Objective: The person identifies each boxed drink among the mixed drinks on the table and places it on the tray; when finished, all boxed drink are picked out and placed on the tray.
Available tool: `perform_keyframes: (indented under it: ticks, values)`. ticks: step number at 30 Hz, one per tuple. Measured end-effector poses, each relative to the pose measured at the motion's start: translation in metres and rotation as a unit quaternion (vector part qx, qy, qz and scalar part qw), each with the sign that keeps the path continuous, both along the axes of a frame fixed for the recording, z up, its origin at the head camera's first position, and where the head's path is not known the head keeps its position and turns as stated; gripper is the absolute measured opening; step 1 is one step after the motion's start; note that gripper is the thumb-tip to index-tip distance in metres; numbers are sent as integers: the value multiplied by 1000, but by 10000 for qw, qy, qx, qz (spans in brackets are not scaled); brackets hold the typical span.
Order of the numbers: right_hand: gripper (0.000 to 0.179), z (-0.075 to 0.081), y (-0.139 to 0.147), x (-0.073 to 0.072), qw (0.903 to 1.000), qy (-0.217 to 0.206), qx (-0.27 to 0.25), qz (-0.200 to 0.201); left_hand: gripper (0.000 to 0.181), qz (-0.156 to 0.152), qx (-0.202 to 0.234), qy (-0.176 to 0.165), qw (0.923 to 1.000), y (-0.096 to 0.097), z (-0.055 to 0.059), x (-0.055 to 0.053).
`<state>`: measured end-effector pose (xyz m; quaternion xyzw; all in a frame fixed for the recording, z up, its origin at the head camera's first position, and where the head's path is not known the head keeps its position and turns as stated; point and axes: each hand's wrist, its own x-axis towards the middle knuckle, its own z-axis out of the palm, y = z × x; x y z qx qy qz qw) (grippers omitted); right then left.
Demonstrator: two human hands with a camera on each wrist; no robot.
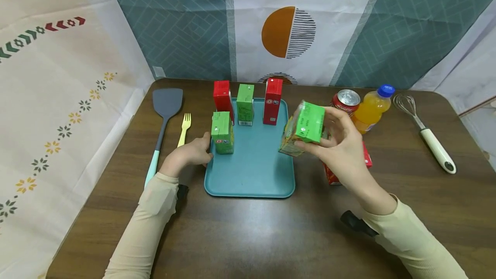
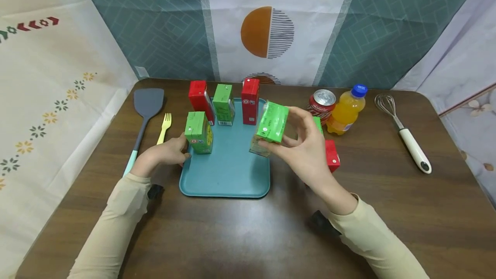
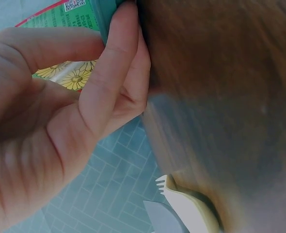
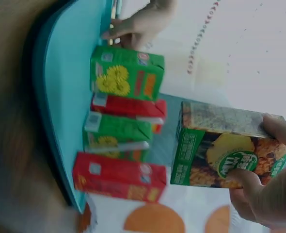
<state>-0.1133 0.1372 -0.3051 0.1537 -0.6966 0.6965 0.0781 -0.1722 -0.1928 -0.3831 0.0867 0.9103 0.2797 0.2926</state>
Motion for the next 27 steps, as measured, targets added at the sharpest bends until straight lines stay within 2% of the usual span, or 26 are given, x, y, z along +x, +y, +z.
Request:
perform_keyframes:
  ticks: [4, 8, 12, 17, 21, 27]
  values:
    - [70, -10, -22, -18, 9965, -498, 665, -23, 62, 21, 12, -14, 10000, 1, 0, -1]
    - [73, -23, -42, -35, 9897, -768, 1203, 88, 67, 6, 7, -37, 10000, 2, 1, -1]
    - [72, -34, -63, -43, 9807, -741, 1798, 220, 74, -18, -56, -69, 10000, 2, 2, 0]
    - [74, -39, -89, -43, 9680, -476, 2442, 340, 76, -50, -112, -93, 9999, 1, 4, 0]
    - [75, -43, -103, -49, 9560, -479, 2857, 460, 76, -26, -172, -54, 9998, 1, 5, 0]
    - [78, -46, -106, -65, 9295, -822, 3503, 814, 75, -39, -229, -44, 9997, 2, 4, 1]
